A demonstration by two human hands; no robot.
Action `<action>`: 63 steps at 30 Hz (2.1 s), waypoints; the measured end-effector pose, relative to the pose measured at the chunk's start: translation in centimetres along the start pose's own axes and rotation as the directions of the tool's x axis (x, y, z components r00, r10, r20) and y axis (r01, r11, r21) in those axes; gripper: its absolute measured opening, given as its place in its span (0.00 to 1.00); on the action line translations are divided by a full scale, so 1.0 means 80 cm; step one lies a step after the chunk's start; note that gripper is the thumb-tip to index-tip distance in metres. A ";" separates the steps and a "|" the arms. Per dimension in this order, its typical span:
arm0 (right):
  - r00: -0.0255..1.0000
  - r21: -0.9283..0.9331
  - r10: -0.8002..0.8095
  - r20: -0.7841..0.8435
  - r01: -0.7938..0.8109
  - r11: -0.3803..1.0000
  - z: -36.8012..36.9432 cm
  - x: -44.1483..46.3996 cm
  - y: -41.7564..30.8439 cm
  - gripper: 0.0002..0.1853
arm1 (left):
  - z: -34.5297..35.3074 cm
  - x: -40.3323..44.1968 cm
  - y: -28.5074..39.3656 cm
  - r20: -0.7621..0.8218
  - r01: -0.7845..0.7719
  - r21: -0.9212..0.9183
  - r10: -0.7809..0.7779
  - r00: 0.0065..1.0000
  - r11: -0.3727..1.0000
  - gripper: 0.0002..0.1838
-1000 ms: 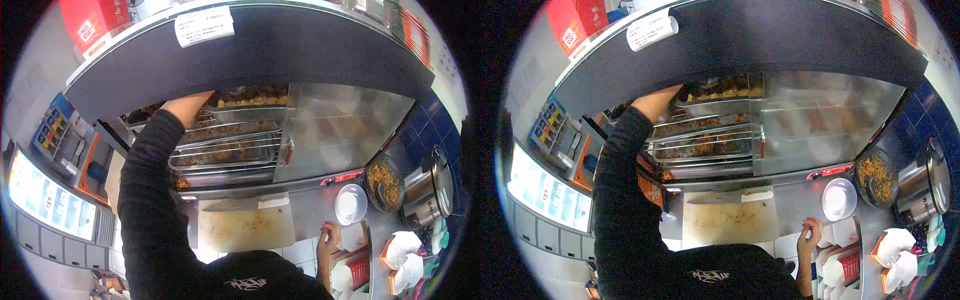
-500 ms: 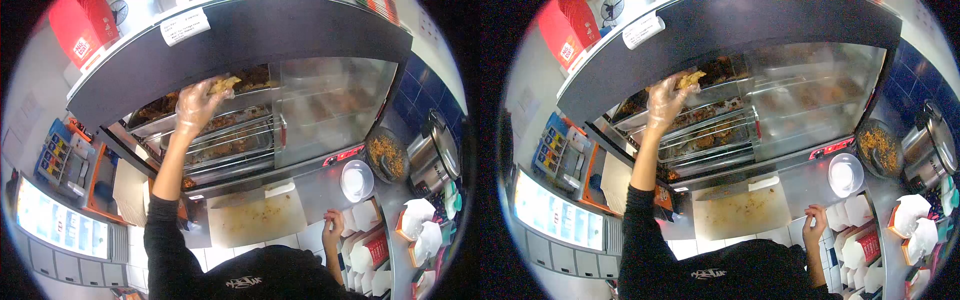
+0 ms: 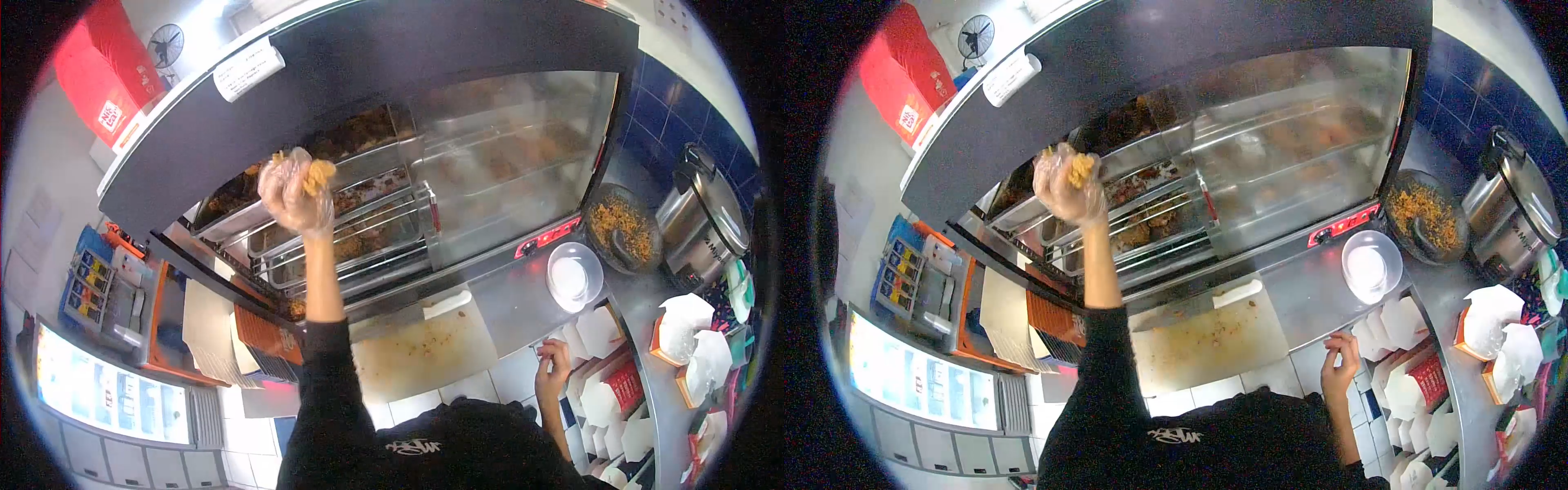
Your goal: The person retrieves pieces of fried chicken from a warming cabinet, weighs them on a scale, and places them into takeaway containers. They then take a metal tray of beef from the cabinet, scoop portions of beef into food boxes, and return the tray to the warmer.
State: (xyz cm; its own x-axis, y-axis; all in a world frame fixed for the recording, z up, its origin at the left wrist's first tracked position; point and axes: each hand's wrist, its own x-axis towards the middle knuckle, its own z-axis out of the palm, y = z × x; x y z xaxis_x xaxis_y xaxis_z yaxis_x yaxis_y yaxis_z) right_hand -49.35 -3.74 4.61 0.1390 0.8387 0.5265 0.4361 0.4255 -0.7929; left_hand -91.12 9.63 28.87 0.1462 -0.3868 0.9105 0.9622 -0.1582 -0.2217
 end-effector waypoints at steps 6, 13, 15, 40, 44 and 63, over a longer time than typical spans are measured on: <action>1.000 -0.022 -0.011 0.028 0.011 1.000 -0.009 0.003 0.012 0.09 | 0.017 -0.010 -0.016 -0.049 0.010 0.143 -0.003 0.999 0.990 0.20; 0.992 0.030 0.120 0.025 -0.120 0.992 -0.017 -0.020 0.030 0.10 | 0.039 -0.006 -0.014 -0.584 0.293 -0.132 -0.313 0.749 0.947 0.22; 0.993 0.025 0.113 0.038 -0.114 0.993 -0.016 -0.022 0.025 0.10 | 0.038 -0.005 -0.004 -0.587 0.435 -0.277 -0.509 0.629 0.857 0.22; 0.964 0.048 -0.050 0.261 0.039 0.998 0.031 0.024 -0.039 0.10 | -0.079 0.003 0.096 0.413 0.687 -0.631 -0.906 -0.096 -0.360 0.19; 0.954 0.151 -0.064 0.292 0.020 0.988 0.042 0.011 -0.031 0.09 | -0.065 -0.037 0.133 0.690 0.531 -0.605 -0.724 -0.022 -0.593 0.19; 0.935 0.143 0.207 0.289 -0.255 0.956 -0.040 -0.040 0.044 0.08 | -0.082 -0.018 0.103 0.354 0.476 0.400 -0.611 0.708 0.783 0.15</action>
State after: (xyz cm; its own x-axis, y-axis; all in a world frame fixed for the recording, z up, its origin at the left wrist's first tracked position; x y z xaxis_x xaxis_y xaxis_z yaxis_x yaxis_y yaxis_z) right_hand -45.41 -6.00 1.15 -0.0368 0.9701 0.2399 0.2548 0.2412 -0.9364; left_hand -84.96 2.90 23.45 -0.4029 0.1446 0.9037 0.9152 0.0555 0.3991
